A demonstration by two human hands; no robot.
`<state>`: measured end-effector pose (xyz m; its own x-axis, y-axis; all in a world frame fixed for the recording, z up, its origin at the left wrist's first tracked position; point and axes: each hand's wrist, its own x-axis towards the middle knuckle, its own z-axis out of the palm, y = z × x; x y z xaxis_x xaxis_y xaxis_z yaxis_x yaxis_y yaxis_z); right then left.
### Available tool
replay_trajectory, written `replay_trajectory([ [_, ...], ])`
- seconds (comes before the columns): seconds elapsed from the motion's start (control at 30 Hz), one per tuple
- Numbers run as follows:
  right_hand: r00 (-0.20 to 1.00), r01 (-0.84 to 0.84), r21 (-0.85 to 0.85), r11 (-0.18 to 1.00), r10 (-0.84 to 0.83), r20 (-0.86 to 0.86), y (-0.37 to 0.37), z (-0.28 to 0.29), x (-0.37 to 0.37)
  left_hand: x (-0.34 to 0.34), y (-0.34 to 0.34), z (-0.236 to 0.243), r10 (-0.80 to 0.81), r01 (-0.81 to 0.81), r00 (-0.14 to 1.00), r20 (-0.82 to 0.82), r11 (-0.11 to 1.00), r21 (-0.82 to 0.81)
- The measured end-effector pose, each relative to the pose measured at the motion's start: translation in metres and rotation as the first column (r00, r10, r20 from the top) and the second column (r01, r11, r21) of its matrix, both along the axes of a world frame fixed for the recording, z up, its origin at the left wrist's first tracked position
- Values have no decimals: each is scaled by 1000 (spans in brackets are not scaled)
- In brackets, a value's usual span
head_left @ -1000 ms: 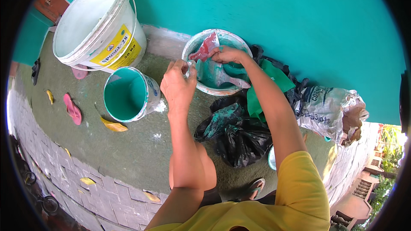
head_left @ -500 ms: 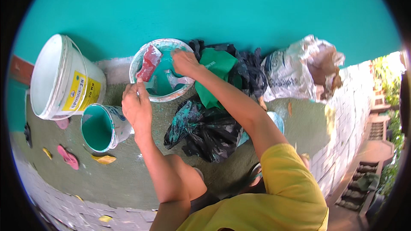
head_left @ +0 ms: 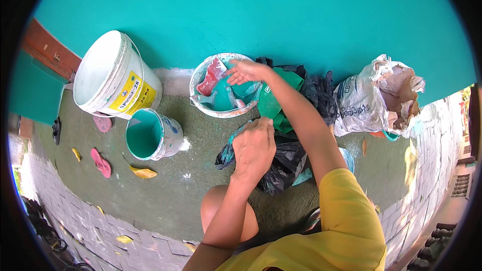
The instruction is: The person prepares a white liquid substance, possibly paint or plaster, by combining ingredients in a bowl and stirring it by hand. They retrieve materials from bags and a bucket, then mix the solution in a light blue bowl.
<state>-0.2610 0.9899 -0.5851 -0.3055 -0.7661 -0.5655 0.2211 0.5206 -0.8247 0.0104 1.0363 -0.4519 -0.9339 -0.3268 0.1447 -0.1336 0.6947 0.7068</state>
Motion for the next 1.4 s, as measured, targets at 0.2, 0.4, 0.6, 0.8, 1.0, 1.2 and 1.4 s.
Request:
replay_trajectory([
  [0.2, 993, 36, -284, 958, -3, 116, 13, 25, 3, -2, 17, -3, -39, 39, 997, -71, 999, 1],
  [0.4, 458, 133, 49, 990, -18, -889, 1, -21, 35, -7, 11, 0, 9, -7, 996, -94, 1000, 17],
  [0.6, 363, 43, 24, 999, 7, -932, -3, -13, 57, -2, 4, 3, 28, -27, 996, -83, 1000, 13],
  [0.8, 319, 95, -97, 991, -123, -940, -4, -35, 56, -1, 4, 0, 21, -13, 993, -113, 997, 73],
  [1.0, 427, 108, 222, 969, 157, -891, -15, -27, 56, -1, 1, -2, 17, -14, 997, -79, 999, 40],
  [1.2, 252, 241, 372, 897, 312, -916, -15, -82, 37, -4, 3, -1, -24, 24, 1000, 6, 1000, -4],
  [1.4, 20, 223, 898, 380, 919, -394, -71, -102, 49, 1, -9, -1, 25, -22, 999, 44, 998, -59],
])
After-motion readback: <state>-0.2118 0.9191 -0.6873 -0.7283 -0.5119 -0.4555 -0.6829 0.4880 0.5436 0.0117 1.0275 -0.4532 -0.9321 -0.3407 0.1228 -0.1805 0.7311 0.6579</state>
